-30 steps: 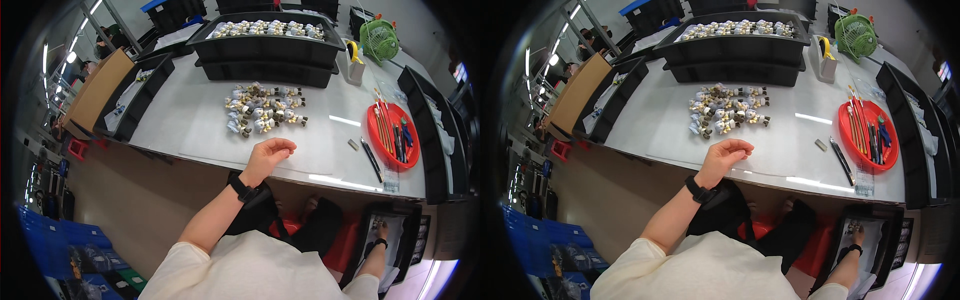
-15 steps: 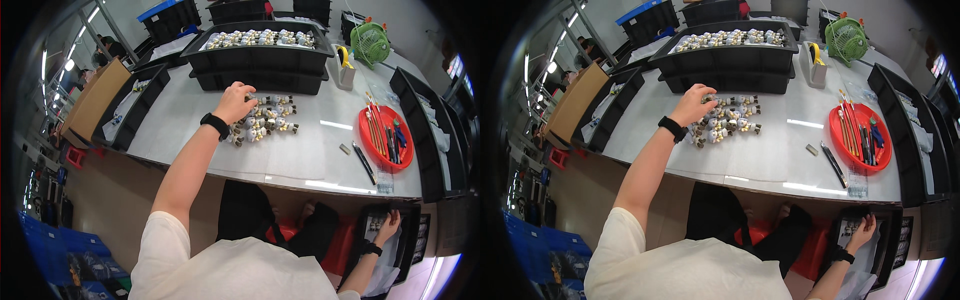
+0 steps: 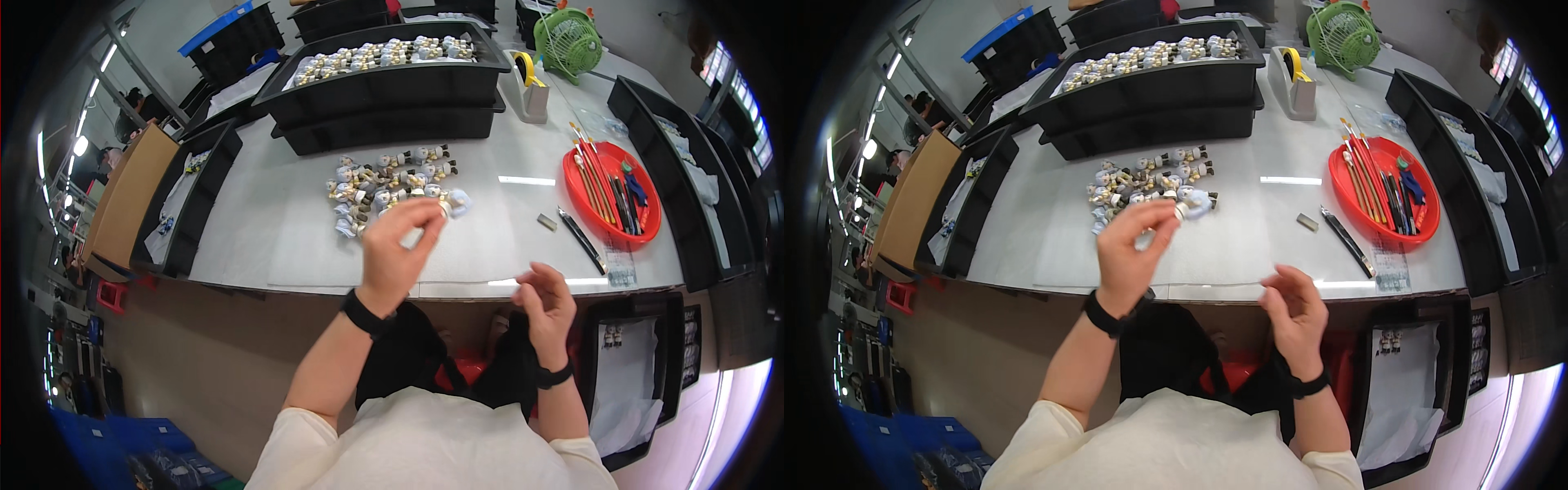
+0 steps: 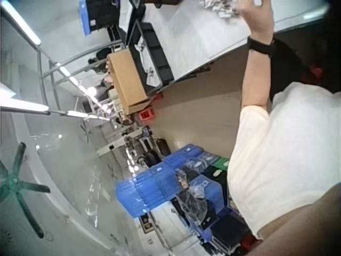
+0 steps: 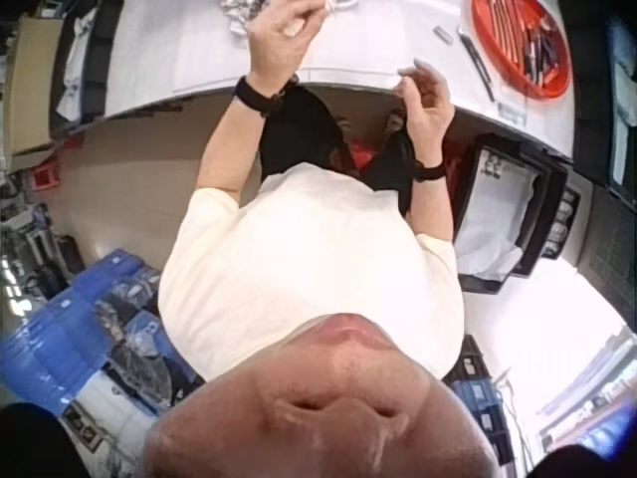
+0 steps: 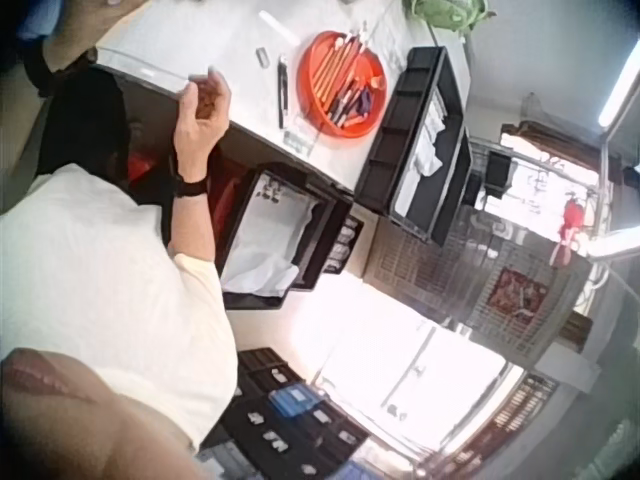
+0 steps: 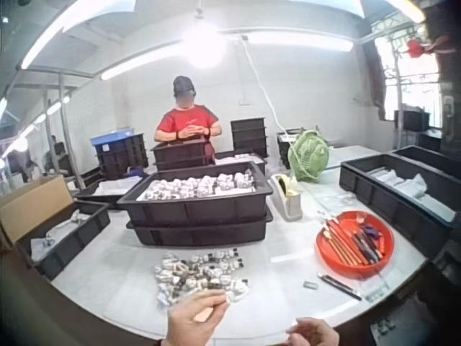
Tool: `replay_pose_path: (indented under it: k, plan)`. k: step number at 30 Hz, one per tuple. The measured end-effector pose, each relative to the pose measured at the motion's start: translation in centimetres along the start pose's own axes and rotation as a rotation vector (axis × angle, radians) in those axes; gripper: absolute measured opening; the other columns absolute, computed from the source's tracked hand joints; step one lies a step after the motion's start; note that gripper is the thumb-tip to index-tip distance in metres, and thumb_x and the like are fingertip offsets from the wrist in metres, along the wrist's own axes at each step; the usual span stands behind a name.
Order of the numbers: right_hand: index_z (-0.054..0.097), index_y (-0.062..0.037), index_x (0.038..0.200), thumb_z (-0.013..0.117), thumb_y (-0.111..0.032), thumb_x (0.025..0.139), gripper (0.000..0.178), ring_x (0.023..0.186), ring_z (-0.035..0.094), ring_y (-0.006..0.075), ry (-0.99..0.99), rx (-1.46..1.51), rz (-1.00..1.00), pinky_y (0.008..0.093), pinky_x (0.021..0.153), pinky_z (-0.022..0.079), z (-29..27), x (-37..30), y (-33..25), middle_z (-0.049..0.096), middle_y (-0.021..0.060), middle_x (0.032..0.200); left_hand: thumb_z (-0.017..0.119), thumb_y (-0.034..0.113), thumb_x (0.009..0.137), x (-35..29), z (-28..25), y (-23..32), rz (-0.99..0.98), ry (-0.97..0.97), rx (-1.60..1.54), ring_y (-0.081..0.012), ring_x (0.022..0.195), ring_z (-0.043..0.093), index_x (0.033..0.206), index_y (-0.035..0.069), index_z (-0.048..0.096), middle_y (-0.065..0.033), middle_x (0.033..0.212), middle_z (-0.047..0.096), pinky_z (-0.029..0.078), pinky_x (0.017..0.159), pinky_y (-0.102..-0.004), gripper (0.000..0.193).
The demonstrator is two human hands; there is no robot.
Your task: Assembling small plastic figurines by attaching heads, limbs, and accessories.
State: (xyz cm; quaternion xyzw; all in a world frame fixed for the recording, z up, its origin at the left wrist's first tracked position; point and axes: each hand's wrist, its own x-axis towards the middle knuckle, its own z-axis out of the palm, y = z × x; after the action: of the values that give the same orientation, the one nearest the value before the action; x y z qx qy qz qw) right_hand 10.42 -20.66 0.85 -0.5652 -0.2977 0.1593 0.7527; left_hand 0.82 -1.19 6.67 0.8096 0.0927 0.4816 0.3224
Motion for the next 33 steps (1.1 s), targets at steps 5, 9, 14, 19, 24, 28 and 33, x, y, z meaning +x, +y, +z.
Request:
replay_pose_path:
  k: [5, 9, 14, 19, 24, 28, 33]
  plan:
    - [0.028, 0.0020, 0.128, 0.048, -0.006, 0.087, 0.047, 0.085, 0.056, 0.0151, -0.069, 0.348, 0.246, 0.0254, 0.071, 0.048, 5.8, 2.6, -0.8, 0.053, 0.0120, 0.101, 0.068, -0.004, 0.065, -3.4, 2.0, 1.7, 0.293, -0.126, 0.062, -0.0245, 0.082, 0.059, 0.084, 0.001, 0.062, -0.0121, 0.093, 0.061, 0.048, 0.069, -0.0289, 0.021]
    - [0.026, 0.0008, 0.130, 0.047, -0.006, 0.086, 0.049, 0.087, 0.056, 0.0158, -0.098, 0.437, 0.311, 0.0271, 0.073, 0.049, 5.6, 3.9, -0.8, 0.052, 0.0126, 0.104, 0.062, -0.003, 0.073, -3.5, 1.5, 0.4, -0.044, -0.173, -0.300, -0.0220, 0.087, 0.058, 0.088, 0.000, 0.061, -0.0114, 0.097, 0.060, 0.047, 0.076, -0.0281, 0.015]
    - [0.025, -0.0054, 0.133, 0.047, -0.008, 0.085, 0.052, 0.089, 0.055, 0.0174, -0.286, 0.347, 0.317, 0.0300, 0.073, 0.047, 5.2, 5.0, 0.1, 0.051, 0.0117, 0.105, 0.048, 0.010, 0.088, -2.5, 1.1, -2.1, -0.847, -0.116, -0.948, -0.0144, 0.096, 0.053, 0.107, 0.000, 0.054, -0.0109, 0.109, 0.054, 0.044, 0.083, -0.0271, 0.023]
    - [0.030, -0.0073, 0.131, 0.048, -0.002, 0.084, 0.051, 0.080, 0.053, 0.0127, -0.335, 0.084, 0.136, 0.0254, 0.073, 0.045, 5.6, 5.3, 1.6, 0.051, 0.0087, 0.098, 0.045, 0.010, 0.088, -3.4, 2.7, -3.1, -0.603, -0.204, -0.627, -0.0195, 0.092, 0.056, 0.113, -0.001, 0.050, -0.0103, 0.104, 0.057, 0.044, 0.081, -0.0281, 0.028]
    - [0.031, -0.0054, 0.129, 0.049, 0.001, 0.083, 0.050, 0.080, 0.051, 0.0134, -0.254, -0.296, -0.054, 0.0256, 0.074, 0.043, 4.7, 4.6, 2.4, 0.051, 0.0085, 0.089, 0.043, 0.007, 0.085, -4.4, 0.1, -1.6, -0.284, -0.593, -0.030, -0.0308, 0.112, 0.043, 0.119, 0.002, 0.045, -0.0172, 0.119, 0.047, 0.033, 0.094, -0.0386, 0.035]
    - [0.031, -0.0052, 0.128, 0.048, 0.002, 0.082, 0.049, 0.081, 0.050, 0.0155, -0.255, -0.288, -0.020, 0.0267, 0.077, 0.041, 4.5, 4.7, 2.7, 0.051, 0.0096, 0.087, 0.045, 0.013, 0.085, -6.1, -1.3, -1.4, -0.220, -0.730, 0.293, -0.0327, 0.125, 0.026, 0.126, 0.004, 0.036, -0.0164, 0.133, 0.031, 0.020, 0.100, -0.0482, 0.042]
    - [0.032, -0.0047, 0.127, 0.048, 0.003, 0.082, 0.049, 0.080, 0.049, 0.0148, -0.232, -0.330, 0.009, 0.0258, 0.076, 0.040, 4.8, 4.4, 2.6, 0.050, 0.0088, 0.088, 0.046, 0.017, 0.086, -6.9, -1.2, -1.4, -0.145, -0.709, 0.335, -0.0325, 0.125, 0.025, 0.126, 0.004, 0.036, -0.0151, 0.134, 0.029, 0.019, 0.101, -0.0467, 0.044]
